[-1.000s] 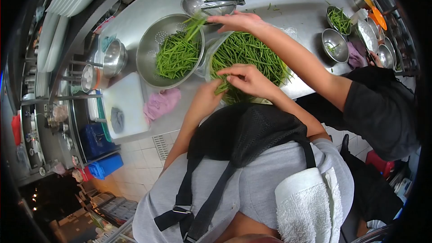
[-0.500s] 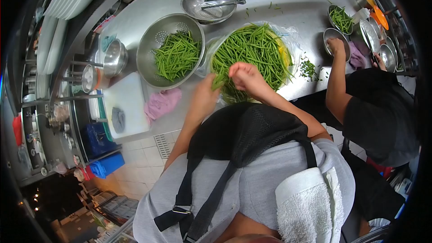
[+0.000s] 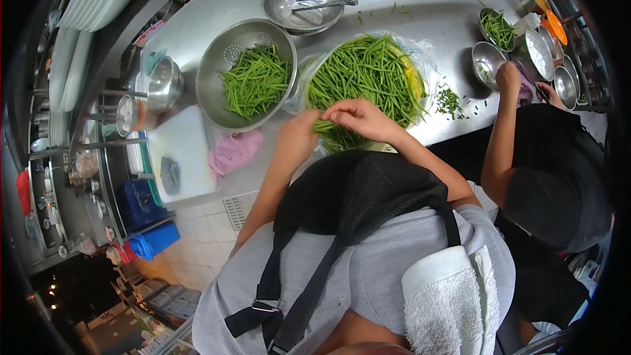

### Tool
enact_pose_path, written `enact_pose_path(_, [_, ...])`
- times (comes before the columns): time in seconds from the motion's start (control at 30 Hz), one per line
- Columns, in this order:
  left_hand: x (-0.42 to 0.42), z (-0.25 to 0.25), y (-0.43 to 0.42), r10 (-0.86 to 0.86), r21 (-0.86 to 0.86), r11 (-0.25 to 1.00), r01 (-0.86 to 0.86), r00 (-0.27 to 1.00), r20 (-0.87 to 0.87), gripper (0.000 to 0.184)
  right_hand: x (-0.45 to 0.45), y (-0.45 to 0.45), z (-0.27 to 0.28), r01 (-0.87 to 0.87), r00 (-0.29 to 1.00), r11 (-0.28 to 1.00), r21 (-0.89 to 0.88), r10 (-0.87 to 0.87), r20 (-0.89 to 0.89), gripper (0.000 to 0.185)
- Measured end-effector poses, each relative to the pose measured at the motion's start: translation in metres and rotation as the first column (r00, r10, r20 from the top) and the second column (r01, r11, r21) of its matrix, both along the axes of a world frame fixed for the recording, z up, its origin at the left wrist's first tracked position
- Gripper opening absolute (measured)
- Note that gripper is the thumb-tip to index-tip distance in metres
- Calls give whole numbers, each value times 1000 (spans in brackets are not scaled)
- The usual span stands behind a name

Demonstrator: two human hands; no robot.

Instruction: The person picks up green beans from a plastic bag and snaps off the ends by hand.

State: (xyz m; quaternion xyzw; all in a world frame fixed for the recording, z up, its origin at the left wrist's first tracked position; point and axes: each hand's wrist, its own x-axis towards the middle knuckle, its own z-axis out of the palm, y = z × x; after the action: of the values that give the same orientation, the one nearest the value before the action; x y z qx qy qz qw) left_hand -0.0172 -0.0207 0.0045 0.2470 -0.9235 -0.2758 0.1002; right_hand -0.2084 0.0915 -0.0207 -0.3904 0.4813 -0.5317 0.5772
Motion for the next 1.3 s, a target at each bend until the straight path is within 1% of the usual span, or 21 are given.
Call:
enact_pose_path(0.03, [1, -3, -2, -11, -12, 1000, 11, 1000, 11, 34, 2, 1, -3, 0, 983, 989, -146, -27, -182, 23])
enact_pose_path(0.07, [2, -4, -3, -22, -25, 999, 23, 1000, 21, 32, 4, 1, -6, -28, 933, 958, -287, -78, -351, 24])
enact_pose_path(0.1, [3, -4, -4, -21, -25, 999, 22, 1000, 22, 32, 2, 3, 5, -61, 892, 959, -275, -71, -447, 22])
enact_pose_path(0.13, [4, -4, -4, -32, -37, 999, 33, 998, 52, 31, 2, 3, 10, -61, 892, 959, -275, -71, -447, 22])
enact_pose_path(0.2, [5, -4, -4, -42, -48, 998, 46, 996, 81, 30, 1, 5, 15, -150, 792, 956, -250, -35, -609, 23])
enact_pose_path(0.23, [6, -4, -4, -41, -44, 998, 46, 994, 101, 30, 1, 5, 20, -150, 792, 957, -250, -35, -609, 23])
enact_pose_path(0.3, [6, -4, -4, -40, -41, 998, 46, 992, 121, 29, 2, 6, 26, -171, 777, 975, -145, 43, -628, 23])
enact_pose_path(0.43, [6, -2, -1, -38, -15, 999, 40, 988, 153, 30, 3, 4, 19, -194, 759, 972, -131, 64, -648, 21])
enact_pose_path(0.5, [5, -3, 1, -41, -9, 999, 43, 986, 159, 30, 3, 4, 9, -230, 714, 967, -114, 88, -694, 21])
enact_pose_path(0.53, [5, -5, 2, -71, -8, 997, 74, 975, 208, 30, 2, 5, 9, -231, 714, 966, -113, 89, -695, 21])
enact_pose_path(0.57, [5, -6, 3, -101, -5, 994, 105, 961, 257, 31, 1, 6, 11, -256, 709, 966, -43, 157, -687, 21])
enact_pose_path(0.6, [5, -6, 4, -101, -4, 994, 106, 961, 257, 31, 0, 7, 14, -279, 703, 960, 26, 223, -675, 22])
enact_pose_path(0.63, [6, -6, 6, -106, 31, 994, 101, 964, 243, 31, 0, 8, 16, -278, 703, 960, 28, 223, -675, 22])
enact_pose_path(0.7, [6, -7, 7, -113, 64, 993, 100, 967, 229, 31, 0, 8, 19, -329, 754, 941, 75, 310, -579, 22])
enact_pose_path(0.8, [7, -8, 7, -116, 62, 992, 107, 976, 183, 31, -1, 7, 20, -351, 771, 935, 55, 322, -549, 22])
enact_pose_path(0.87, [8, -9, 7, -91, 69, 994, 82, 986, 143, 30, -3, 6, 10, -347, 793, 937, 37, 314, -522, 22])
enact_pose_path(0.9, [8, -9, 7, -90, 69, 994, 81, 986, 142, 30, -3, 5, 5, -341, 813, 940, 18, 305, -496, 21])
enact_pose_path(1.0, [8, -9, 8, -82, 65, 995, 73, 986, 144, 30, -2, 4, -4, -311, 815, 950, 2, 268, -514, 21])
enact_pose_path(1.13, [10, -12, 9, -69, 56, 997, 61, 986, 152, 31, 0, 6, 0, -317, 811, 948, 7, 275, -515, 20])
enact_pose_path(1.2, [10, -12, 9, -67, 53, 997, 60, 987, 148, 31, 1, 6, 4, -291, 817, 957, -5, 246, -521, 20])
enact_pose_path(1.3, [11, -11, 9, -65, 54, 997, 57, 986, 156, 32, 2, 4, -1, -314, 807, 949, 38, 287, -516, 20])
